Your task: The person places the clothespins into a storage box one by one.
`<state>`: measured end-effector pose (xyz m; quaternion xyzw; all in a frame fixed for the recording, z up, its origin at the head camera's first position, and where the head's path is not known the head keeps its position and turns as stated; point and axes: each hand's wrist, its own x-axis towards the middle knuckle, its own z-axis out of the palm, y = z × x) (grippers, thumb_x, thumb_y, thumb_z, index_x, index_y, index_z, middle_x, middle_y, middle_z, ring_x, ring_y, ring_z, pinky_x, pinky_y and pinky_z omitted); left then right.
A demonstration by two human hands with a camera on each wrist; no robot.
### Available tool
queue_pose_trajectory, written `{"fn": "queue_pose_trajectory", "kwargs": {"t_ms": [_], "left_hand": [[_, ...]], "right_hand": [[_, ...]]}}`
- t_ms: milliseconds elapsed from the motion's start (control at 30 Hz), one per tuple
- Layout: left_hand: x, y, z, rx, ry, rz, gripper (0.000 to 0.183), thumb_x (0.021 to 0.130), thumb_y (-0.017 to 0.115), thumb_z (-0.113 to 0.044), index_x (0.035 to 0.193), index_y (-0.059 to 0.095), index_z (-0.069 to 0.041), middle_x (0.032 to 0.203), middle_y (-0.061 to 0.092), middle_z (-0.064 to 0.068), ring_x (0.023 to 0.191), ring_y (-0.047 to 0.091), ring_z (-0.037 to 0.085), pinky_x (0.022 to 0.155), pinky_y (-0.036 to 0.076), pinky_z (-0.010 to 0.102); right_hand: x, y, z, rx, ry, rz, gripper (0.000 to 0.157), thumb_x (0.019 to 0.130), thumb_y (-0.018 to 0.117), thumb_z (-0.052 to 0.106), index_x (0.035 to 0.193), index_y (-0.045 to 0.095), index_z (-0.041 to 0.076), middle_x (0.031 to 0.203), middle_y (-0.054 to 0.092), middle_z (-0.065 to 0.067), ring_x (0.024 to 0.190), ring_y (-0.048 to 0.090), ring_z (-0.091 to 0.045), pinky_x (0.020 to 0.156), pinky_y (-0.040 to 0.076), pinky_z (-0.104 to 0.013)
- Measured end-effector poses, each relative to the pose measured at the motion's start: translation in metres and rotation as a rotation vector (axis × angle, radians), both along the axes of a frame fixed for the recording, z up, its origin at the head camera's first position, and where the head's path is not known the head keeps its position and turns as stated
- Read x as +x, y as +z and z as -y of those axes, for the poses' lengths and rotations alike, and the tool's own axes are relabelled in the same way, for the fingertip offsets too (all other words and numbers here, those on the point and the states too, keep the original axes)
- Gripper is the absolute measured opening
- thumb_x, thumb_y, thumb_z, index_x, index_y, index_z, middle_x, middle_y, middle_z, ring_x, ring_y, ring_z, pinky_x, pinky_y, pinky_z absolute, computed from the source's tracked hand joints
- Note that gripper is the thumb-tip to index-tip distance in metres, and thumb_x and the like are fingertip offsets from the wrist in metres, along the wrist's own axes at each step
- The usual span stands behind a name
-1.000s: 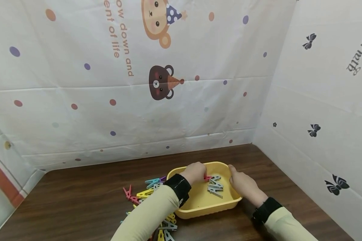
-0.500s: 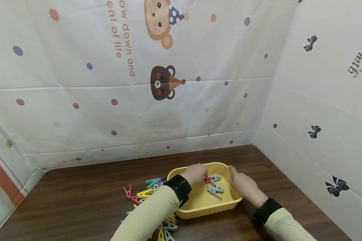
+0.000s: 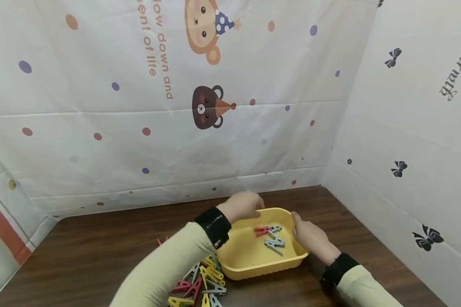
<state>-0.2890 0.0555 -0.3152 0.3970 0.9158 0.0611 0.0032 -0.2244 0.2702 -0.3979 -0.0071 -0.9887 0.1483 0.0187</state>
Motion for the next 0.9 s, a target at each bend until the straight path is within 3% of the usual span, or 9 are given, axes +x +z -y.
{"fn": "queue_pose_trajectory", "kwargs": {"t_ms": [100, 200, 300, 433, 600, 767, 900], "left_hand": [[0.006, 0.028, 0.017, 0.04, -0.039, 0.016, 0.023, 0.096, 0.071, -0.02, 0.116, 0.076, -0.011, 0.115, 0.077, 0.004, 0.107, 0.071, 0.019, 0.094, 0.057, 0.034], [0.013, 0.046, 0.037, 0.064, -0.082, 0.008, 0.023, 0.096, 0.07, -0.02, 0.116, 0.076, -0.009, 0.116, 0.077, 0.006, 0.108, 0.072, 0.021, 0.095, 0.057, 0.037], [0.019, 0.052, 0.058, 0.06, -0.096, -0.012, 0.021, 0.095, 0.072, -0.018, 0.114, 0.076, -0.008, 0.114, 0.077, 0.007, 0.105, 0.072, 0.022, 0.094, 0.057, 0.038], [0.028, 0.05, 0.086, 0.041, -0.045, -0.003, 0.02, 0.094, 0.074, -0.017, 0.112, 0.077, -0.01, 0.113, 0.078, 0.006, 0.105, 0.072, 0.022, 0.094, 0.058, 0.038], [0.034, 0.033, 0.132, 0.0, 0.033, 0.032, 0.02, 0.09, 0.077, -0.013, 0.11, 0.078, -0.011, 0.112, 0.077, 0.007, 0.102, 0.072, 0.023, 0.091, 0.059, 0.041], [0.031, -0.004, 0.187, -0.031, 0.134, 0.095, 0.014, 0.089, 0.077, -0.009, 0.103, 0.078, -0.012, 0.099, 0.076, 0.003, 0.09, 0.07, 0.02, 0.08, 0.059, 0.039], [0.025, -0.035, 0.219, -0.045, 0.147, 0.083, 0.022, 0.084, 0.075, 0.0, 0.103, 0.079, -0.012, 0.098, 0.076, 0.002, 0.087, 0.067, 0.017, 0.078, 0.058, 0.039]], "right_hand": [[-0.001, 0.0, 0.001, -0.004, -0.001, 0.012, 0.052, 0.103, 0.045, 0.009, 0.15, 0.035, -0.011, 0.061, 0.049, -0.003, 0.051, 0.046, -0.015, 0.05, 0.034, -0.026], [0.0, -0.001, 0.001, -0.01, -0.001, 0.019, 0.053, 0.103, 0.045, 0.009, 0.15, 0.034, -0.012, 0.061, 0.049, -0.003, 0.052, 0.047, -0.015, 0.051, 0.035, -0.027], [0.001, -0.001, 0.0, -0.012, -0.003, 0.026, 0.053, 0.103, 0.044, 0.009, 0.15, 0.034, -0.012, 0.061, 0.048, -0.003, 0.052, 0.046, -0.015, 0.051, 0.035, -0.027], [0.002, -0.002, -0.001, -0.014, -0.011, 0.028, 0.053, 0.103, 0.045, 0.009, 0.15, 0.034, -0.012, 0.06, 0.047, -0.003, 0.051, 0.044, -0.015, 0.051, 0.034, -0.027], [0.001, 0.0, 0.0, -0.019, -0.011, 0.044, 0.054, 0.102, 0.044, 0.009, 0.151, 0.033, -0.012, 0.061, 0.048, -0.004, 0.051, 0.046, -0.016, 0.051, 0.035, -0.027], [-0.002, 0.003, 0.001, -0.017, -0.013, 0.055, 0.055, 0.102, 0.044, 0.01, 0.151, 0.032, -0.011, 0.063, 0.051, -0.005, 0.052, 0.048, -0.017, 0.051, 0.036, -0.027], [-0.002, 0.004, 0.001, -0.023, -0.01, 0.057, 0.055, 0.102, 0.044, 0.01, 0.151, 0.032, -0.012, 0.063, 0.05, -0.005, 0.052, 0.048, -0.017, 0.051, 0.037, -0.027]]}}
